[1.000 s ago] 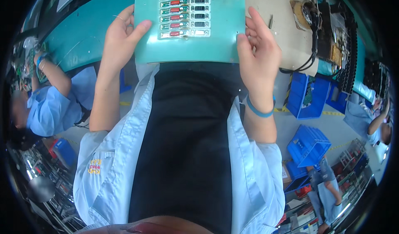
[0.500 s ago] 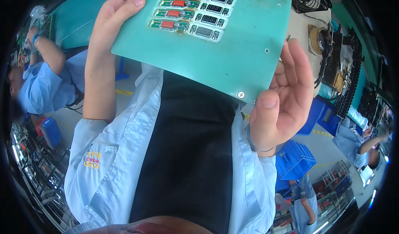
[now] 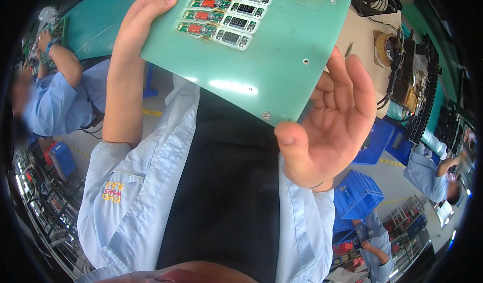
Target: Soldering electronic components onto a printed circuit board at a manual assembly station.
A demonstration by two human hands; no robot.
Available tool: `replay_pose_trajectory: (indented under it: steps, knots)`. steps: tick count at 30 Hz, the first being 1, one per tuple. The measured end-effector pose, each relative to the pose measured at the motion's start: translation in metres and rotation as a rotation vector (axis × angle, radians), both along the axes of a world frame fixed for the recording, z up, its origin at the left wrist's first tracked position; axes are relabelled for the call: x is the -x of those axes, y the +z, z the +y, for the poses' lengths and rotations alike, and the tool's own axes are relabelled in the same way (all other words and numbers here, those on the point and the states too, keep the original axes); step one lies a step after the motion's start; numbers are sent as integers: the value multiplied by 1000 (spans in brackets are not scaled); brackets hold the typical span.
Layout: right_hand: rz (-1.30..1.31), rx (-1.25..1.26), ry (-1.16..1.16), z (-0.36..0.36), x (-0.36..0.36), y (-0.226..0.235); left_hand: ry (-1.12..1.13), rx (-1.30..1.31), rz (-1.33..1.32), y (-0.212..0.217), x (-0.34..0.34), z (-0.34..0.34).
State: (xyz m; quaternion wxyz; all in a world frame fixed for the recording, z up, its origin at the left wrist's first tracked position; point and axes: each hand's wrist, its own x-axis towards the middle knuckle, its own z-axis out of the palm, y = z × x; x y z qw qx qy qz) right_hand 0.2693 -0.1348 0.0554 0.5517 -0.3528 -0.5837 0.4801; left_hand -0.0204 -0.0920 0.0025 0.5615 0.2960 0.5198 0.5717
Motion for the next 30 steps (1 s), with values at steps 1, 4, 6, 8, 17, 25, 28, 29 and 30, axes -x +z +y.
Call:
replay_pose_trajectory:
  steps: [1, 4, 6, 8, 17, 25, 28, 29, 30]
  knots:
    - [7, 4, 1, -1, 0, -1, -2, 0, -14, -1, 0, 0]
    - [0, -9, 19, -1, -3, -3, 15, 15, -49, 5, -4, 0]
    - [-9, -23, 37, -1, -4, -4, 34, 30, -85, 8, -7, 0]
    - [8, -19, 32, -2, -2, -4, 31, 23, -88, 8, -6, 1]
    - [48, -20, 30, -4, -2, -6, 2, -9, -99, 4, -4, 2]
    - [38, -78, 62, -3, -3, -7, -2, -39, -152, 3, -5, 2]
    - [57, -75, 55, -3, -3, -7, -3, -39, -152, 5, -6, 2]
    - [76, -75, 51, -2, -3, -7, -4, -33, -142, 8, -7, 2]
    - [95, -74, 47, -2, -3, -8, -4, -28, -132, 10, -8, 2]
